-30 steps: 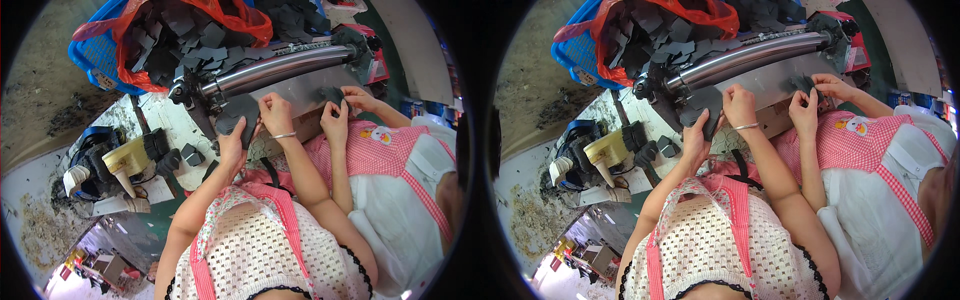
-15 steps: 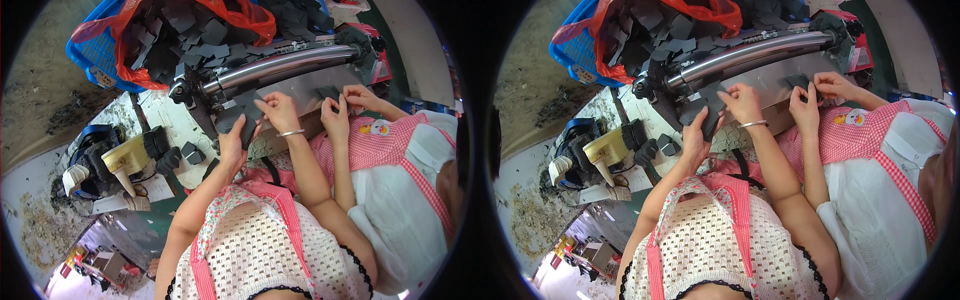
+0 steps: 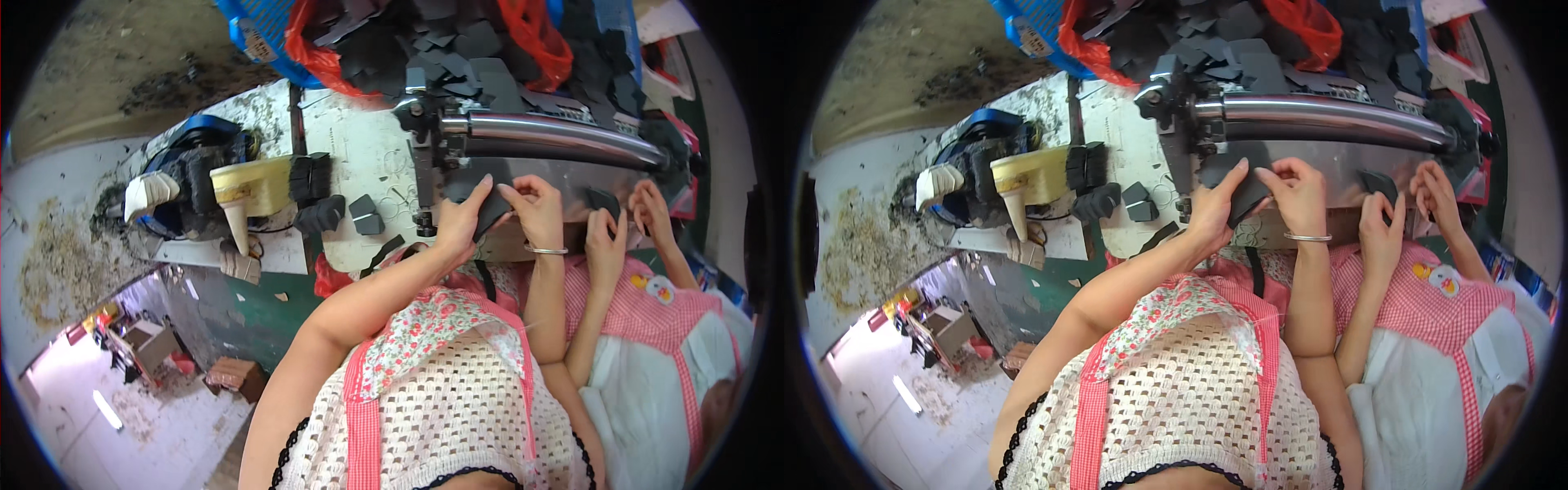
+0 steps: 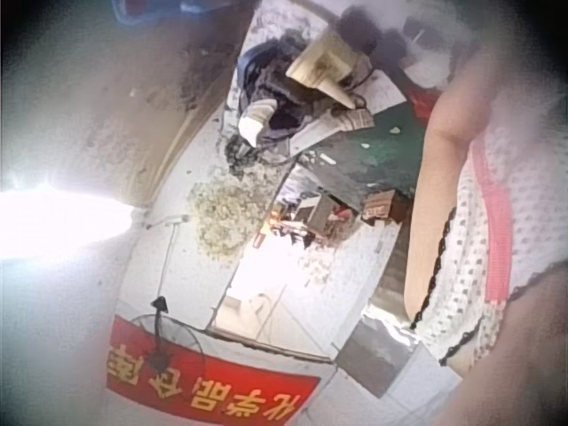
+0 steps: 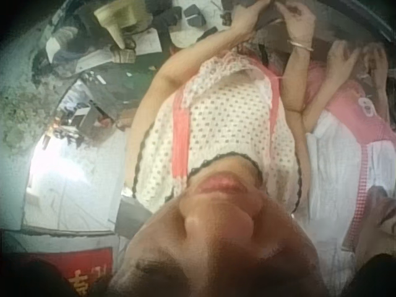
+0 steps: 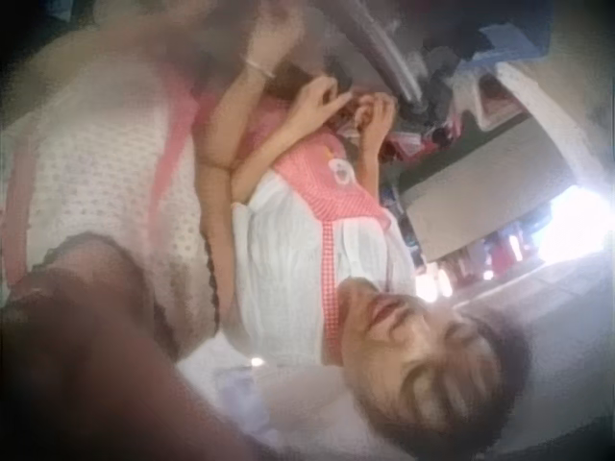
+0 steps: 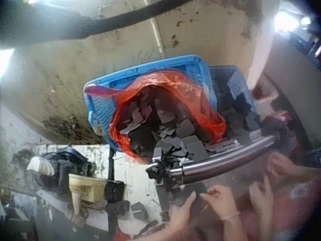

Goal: The person feeds shoe components through a rolling machine by hand.

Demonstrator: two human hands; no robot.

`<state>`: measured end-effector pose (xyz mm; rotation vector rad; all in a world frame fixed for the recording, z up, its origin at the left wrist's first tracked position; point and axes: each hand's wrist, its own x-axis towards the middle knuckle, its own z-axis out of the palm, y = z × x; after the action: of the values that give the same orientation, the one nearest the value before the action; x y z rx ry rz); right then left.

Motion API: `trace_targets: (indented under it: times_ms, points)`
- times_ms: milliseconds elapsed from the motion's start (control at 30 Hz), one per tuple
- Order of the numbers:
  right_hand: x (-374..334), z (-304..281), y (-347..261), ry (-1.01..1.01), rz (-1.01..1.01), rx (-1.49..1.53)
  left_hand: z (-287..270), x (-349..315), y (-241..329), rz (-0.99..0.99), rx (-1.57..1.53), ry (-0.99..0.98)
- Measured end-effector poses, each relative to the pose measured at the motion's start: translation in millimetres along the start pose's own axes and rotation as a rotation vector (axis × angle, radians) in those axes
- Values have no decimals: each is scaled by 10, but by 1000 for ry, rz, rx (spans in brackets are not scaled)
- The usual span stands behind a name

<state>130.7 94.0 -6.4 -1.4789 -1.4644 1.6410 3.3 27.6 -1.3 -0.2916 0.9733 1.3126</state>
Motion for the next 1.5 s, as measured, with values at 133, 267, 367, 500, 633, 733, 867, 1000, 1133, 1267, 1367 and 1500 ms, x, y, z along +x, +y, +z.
trace_targets:
  times_ms: [133, 267, 367, 500, 633, 733, 867, 1000, 1133, 1267, 1367, 1500]
  points:
    - [116, 53, -45, 126, 172, -68, -83, -22, 18, 10, -36, -112]
    - [138, 116, -70, 235, 205, -130, -52, -45, -4, 74, -4, -39]
    - [58, 127, 50, 287, -17, -235, -92, 28, -45, 98, 67, -8]
    - [60, 37, 81, 51, -12, -116, -29, -22, 54, 49, -11, -25]
    - [138, 100, -105, 168, 168, -2, -53, 5, 13, 94, 21, -47]
    - [83, 67, -70, 258, 158, 28, -32, 52, -30, 114, 89, -33]
    - [-16, -51, 25, -44, -35, -27, -26, 133, -85, 106, 222, 50]
    - [-3, 23, -23, -54, 35, -30, -65, 87, 81, -73, -9, -95]
    - [14, 41, 52, 176, -189, -200, -140, 59, 87, -62, 82, -145]
    - [58, 31, -44, 171, -56, -271, -97, 18, 112, -16, 161, -137]
    - [87, 34, -118, 175, -41, -278, -74, 35, 67, 21, 132, -154]
    - [188, -32, 65, 252, 21, -143, -79, 67, 5, -28, 15, -185]
